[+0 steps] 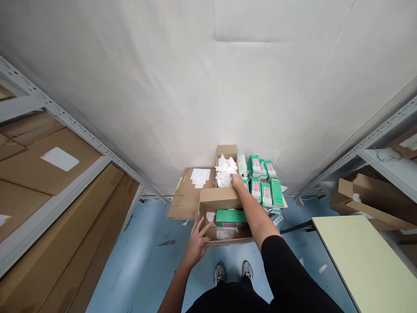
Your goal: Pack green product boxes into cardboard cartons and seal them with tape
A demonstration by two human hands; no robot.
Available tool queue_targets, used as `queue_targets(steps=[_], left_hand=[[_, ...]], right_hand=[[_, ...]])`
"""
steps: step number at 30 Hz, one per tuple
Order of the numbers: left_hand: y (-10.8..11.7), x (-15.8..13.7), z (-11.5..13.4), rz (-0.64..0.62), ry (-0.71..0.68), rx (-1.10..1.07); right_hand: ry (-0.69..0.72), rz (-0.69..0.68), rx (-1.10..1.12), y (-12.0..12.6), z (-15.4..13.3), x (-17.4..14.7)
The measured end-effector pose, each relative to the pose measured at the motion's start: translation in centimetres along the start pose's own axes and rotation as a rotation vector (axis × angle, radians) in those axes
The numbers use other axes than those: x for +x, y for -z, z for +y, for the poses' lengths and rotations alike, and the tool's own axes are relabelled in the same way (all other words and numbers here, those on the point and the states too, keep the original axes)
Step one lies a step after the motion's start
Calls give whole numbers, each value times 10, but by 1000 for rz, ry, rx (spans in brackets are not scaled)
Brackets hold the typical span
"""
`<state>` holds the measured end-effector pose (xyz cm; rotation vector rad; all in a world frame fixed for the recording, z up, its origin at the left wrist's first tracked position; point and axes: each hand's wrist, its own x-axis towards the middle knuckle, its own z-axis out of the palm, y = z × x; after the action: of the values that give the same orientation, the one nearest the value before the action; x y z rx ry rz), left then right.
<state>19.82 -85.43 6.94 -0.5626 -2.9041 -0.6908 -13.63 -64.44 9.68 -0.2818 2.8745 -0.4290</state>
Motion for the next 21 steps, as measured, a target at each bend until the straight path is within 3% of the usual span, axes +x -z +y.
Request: queue_targets(steps=[8, 11, 13, 15, 21], left_hand=[[1, 1, -1, 28, -6, -27], [5, 0, 2, 27, -9, -41], [7, -1, 3, 22, -16, -54], [10, -1, 4, 22, -23, -63], [15, 0, 9, 26, -67, -26]], right_hand=[[93, 207, 78, 37, 10, -28], [191, 378, 246, 41, 13, -54], [253, 483, 379, 35, 14, -81], [296, 491, 447, 21, 15, -114], [242, 285, 376, -30, 16, -213]])
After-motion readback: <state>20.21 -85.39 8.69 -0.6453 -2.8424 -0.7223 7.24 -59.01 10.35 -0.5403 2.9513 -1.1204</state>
